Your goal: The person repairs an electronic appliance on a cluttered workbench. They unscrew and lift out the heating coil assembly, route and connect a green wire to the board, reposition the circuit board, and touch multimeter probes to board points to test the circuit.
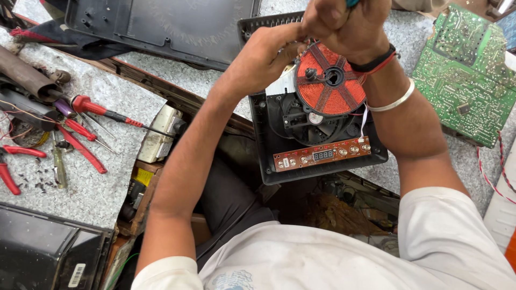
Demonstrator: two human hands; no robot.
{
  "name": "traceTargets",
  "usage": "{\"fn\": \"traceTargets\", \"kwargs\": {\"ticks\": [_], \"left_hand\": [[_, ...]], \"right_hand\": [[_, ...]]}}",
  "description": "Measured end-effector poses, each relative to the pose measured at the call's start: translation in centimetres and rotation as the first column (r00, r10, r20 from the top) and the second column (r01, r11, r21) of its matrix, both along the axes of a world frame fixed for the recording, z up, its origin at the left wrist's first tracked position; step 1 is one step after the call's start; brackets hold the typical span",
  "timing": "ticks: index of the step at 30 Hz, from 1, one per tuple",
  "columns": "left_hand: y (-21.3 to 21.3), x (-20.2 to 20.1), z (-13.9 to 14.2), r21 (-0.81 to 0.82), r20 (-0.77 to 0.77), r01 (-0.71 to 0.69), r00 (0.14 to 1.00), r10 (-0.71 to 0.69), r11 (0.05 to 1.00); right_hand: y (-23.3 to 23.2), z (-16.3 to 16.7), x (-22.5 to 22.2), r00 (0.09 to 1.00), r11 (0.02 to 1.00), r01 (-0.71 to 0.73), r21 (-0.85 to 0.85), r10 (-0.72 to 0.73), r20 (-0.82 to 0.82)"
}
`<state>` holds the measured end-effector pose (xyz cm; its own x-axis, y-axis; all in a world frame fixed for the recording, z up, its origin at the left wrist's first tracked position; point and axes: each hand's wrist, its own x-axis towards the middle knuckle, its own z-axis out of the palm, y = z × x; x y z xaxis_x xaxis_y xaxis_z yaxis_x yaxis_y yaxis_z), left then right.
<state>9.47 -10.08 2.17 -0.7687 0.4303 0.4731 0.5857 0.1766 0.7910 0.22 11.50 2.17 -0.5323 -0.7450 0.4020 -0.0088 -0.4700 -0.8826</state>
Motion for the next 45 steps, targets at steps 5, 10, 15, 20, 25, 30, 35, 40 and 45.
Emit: {"fn": "traceTargets", "kwargs": {"ticks": [5,10,15,20,25,30,35,40,45], "left_hand": [[0.3,-0.6,0.4,-0.026,-0.114,-0.048,0.992,0.045,0.999],[0.6,-0.4,-0.4,0.08,-0.17,-0.153,0.972,0.165,0.985],[0.9,-0.6,-1.4,0.071,-0.167,-0.248,0.952,0.256,0.966],[0.9,-0.8,-1.4,0.108,-0.21,-0.268,0.935,0.286,0.957],[1.9,-0.5,-1.2,0.153,-0.187,-0.339,0.912,0.364,0.928],[1.9,-1.1,-1.3,0.159,-0.064,-0.389,0.913,0.403,0.907],[1.9,-1.2,-2.0,0.235,-0.12,-0.294,0.937,0.328,0.926],[2.2,-1.7,-2.4,0.28,-0.086,-0.266,0.95,0.3,0.922],[1.9,-1.6,-2.7,0.142,-0.071,-0.39,0.913,0.403,0.91]], "right_hand": [[-0.3,1.3,0.5,0.998,0.991,0.03,0.128,-0.038,0.057],[-0.7,1.8,3.5,0.957,0.968,0.252,0.003,-0.249,-0.148],[-1.7,0.0,2.4,0.975,0.963,0.212,-0.167,-0.195,0.11],[-0.9,-1.6,-1.2,0.995,0.997,-0.048,-0.066,0.053,0.087],[-0.3,-0.5,-3.7,0.966,0.974,-0.225,0.011,0.221,0.134],[-1.9,-0.3,-0.2,0.958,0.962,0.273,-0.022,-0.274,-0.086],[-1.8,-0.7,0.5,0.972,0.969,0.234,-0.072,-0.235,-0.002],[-2.4,-0.3,-5.2,0.93,0.923,-0.361,-0.131,0.366,0.021],[-2.3,-0.6,-6.0,0.936,0.935,-0.342,-0.095,0.348,0.049]]}}
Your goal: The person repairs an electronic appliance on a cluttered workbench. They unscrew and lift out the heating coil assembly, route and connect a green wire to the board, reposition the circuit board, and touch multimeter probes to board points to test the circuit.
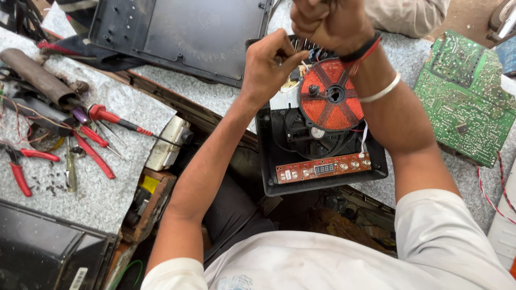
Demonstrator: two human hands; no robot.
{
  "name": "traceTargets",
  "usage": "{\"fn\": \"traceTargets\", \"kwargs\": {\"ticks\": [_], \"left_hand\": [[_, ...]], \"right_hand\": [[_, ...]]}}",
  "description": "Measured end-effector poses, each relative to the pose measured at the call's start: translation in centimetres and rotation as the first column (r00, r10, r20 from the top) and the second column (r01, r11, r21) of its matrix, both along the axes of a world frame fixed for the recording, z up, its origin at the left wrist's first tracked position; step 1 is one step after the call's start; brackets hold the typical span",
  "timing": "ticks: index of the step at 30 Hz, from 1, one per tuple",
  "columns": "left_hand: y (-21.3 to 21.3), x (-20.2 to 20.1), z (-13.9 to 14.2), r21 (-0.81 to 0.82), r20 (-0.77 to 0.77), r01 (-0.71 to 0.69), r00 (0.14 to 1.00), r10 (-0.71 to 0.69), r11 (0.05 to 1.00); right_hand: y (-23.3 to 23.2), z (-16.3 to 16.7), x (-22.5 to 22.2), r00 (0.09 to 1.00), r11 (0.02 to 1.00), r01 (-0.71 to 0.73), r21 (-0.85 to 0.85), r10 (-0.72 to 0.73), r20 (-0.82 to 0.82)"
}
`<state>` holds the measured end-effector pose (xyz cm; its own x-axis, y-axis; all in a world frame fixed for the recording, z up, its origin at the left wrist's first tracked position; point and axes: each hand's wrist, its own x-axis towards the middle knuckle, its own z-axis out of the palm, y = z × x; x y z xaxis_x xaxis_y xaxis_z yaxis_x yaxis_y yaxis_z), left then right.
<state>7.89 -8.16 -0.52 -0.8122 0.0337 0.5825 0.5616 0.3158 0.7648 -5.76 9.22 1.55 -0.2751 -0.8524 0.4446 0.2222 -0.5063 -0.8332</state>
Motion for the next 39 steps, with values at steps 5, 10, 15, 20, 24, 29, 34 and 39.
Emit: {"fn": "traceTargets", "kwargs": {"ticks": [5,10,15,20,24,29,34,39], "left_hand": [[-0.3,1.0,-0.7,0.133,0.09,0.082,0.991,-0.094,0.988],[-0.8,1.1,-0.7,0.115,0.023,0.313,0.948,-0.317,0.943],[-1.5,0.9,-0.3,0.151,0.06,0.421,0.899,-0.433,0.894],[-1.4,0.2,-0.2,0.106,0.03,0.279,0.958,-0.284,0.954],[-1.0,0.1,-0.6,0.068,0.046,0.208,0.976,-0.212,0.976],[-0.9,-0.2,-1.0,0.088,-0.011,0.184,0.983,-0.184,0.979],[-0.6,-0.2,-1.1,0.064,0.031,0.175,0.984,-0.177,0.982],[-0.9,-0.5,-1.0,0.138,0.073,0.16,0.982,-0.172,0.977]], "right_hand": [[-0.1,-0.1,2.5,0.972,0.975,0.223,-0.008,-0.222,0.081],[-0.3,0.7,2.7,0.986,0.986,0.166,0.015,-0.166,-0.004],[-0.1,0.5,2.3,0.999,0.999,0.035,-0.021,-0.036,-0.024],[0.3,0.1,3.6,0.958,0.964,0.265,-0.01,-0.261,0.122],[0.7,-0.6,5.2,0.892,0.892,0.447,-0.068,-0.45,-0.038],[0.7,-1.7,3.6,0.943,0.95,0.312,-0.017,-0.308,0.123],[0.6,-0.9,1.2,0.988,0.995,-0.042,0.085,0.029,0.153],[-0.5,0.6,4.4,0.949,0.954,0.299,0.009,-0.298,0.104]]}}
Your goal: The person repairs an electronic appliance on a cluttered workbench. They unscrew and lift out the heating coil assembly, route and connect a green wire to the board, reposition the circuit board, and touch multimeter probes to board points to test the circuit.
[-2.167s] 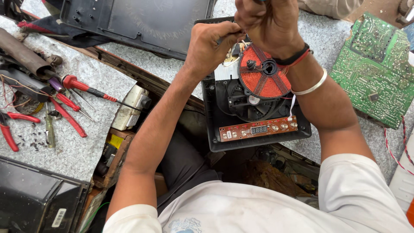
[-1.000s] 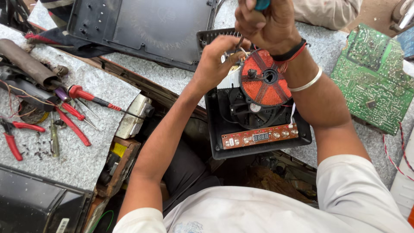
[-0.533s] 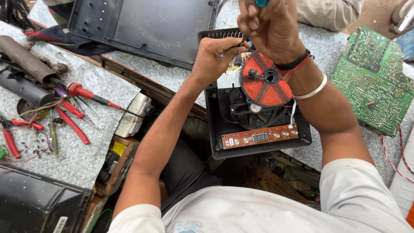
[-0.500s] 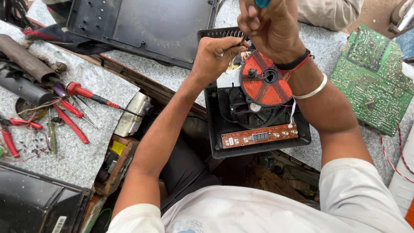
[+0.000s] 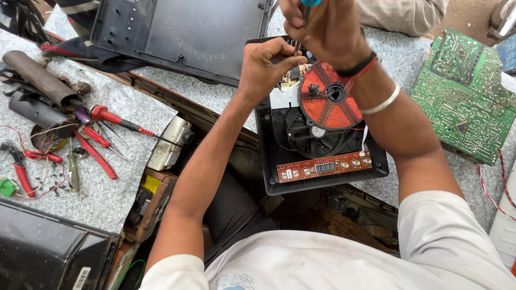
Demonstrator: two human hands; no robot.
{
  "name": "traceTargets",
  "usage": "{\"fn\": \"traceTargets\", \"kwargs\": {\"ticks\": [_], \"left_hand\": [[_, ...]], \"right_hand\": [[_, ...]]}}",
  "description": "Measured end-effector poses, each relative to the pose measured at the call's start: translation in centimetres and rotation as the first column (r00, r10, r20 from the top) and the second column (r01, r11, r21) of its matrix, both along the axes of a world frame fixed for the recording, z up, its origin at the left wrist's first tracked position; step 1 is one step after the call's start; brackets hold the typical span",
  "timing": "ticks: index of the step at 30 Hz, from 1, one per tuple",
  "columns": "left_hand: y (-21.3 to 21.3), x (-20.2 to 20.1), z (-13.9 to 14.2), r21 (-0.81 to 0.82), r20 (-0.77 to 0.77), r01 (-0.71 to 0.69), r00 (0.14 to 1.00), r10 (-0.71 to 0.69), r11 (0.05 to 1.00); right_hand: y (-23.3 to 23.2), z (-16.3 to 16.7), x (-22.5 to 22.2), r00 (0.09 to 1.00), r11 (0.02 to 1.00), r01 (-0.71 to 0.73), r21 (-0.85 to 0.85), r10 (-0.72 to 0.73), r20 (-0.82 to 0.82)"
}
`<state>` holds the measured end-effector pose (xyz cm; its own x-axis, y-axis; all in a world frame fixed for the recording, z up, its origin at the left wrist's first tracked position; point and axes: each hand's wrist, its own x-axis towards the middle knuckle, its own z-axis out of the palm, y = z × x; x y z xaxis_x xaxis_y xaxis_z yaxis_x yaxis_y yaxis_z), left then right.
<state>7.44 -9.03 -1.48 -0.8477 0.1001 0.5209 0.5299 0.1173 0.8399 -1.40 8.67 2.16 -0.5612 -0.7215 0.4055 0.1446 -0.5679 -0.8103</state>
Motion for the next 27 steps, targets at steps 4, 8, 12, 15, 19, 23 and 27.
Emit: {"fn": "traceTargets", "kwargs": {"ticks": [4,8,12,15,19,23,27], "left_hand": [[0.0,0.1,-0.1,-0.037,-0.03,-0.013,0.999,0.012,0.999],[0.1,0.2,-0.3,-0.021,-0.066,-0.013,0.998,0.012,1.0],[0.2,0.0,-0.4,-0.005,-0.081,-0.019,0.997,0.019,1.0],[0.6,0.0,-0.5,0.019,-0.076,-0.017,0.997,0.019,1.0],[1.0,0.3,-0.4,0.025,-0.066,-0.023,0.998,0.024,0.999],[0.8,0.3,-0.3,0.087,-0.005,-0.004,1.0,0.005,0.996],[1.1,0.3,-0.4,0.066,-0.004,0.01,1.0,-0.01,0.998]], "right_hand": [[-0.7,1.0,2.9,0.958,0.97,0.24,-0.047,-0.244,-0.151],[-0.2,0.7,2.8,0.984,0.983,0.173,-0.063,-0.175,-0.037],[0.4,-1.0,0.0,0.996,0.999,-0.01,-0.051,0.015,0.093],[0.3,-1.7,-2.7,0.978,0.979,-0.201,-0.031,0.203,0.042],[0.2,0.0,-3.1,0.97,0.969,-0.24,0.059,0.237,0.051],[0.4,2.9,3.1,0.946,0.945,0.31,0.102,-0.296,-0.136],[-0.6,3.8,8.0,0.646,0.717,0.693,-0.071,-0.662,-0.38]]}}
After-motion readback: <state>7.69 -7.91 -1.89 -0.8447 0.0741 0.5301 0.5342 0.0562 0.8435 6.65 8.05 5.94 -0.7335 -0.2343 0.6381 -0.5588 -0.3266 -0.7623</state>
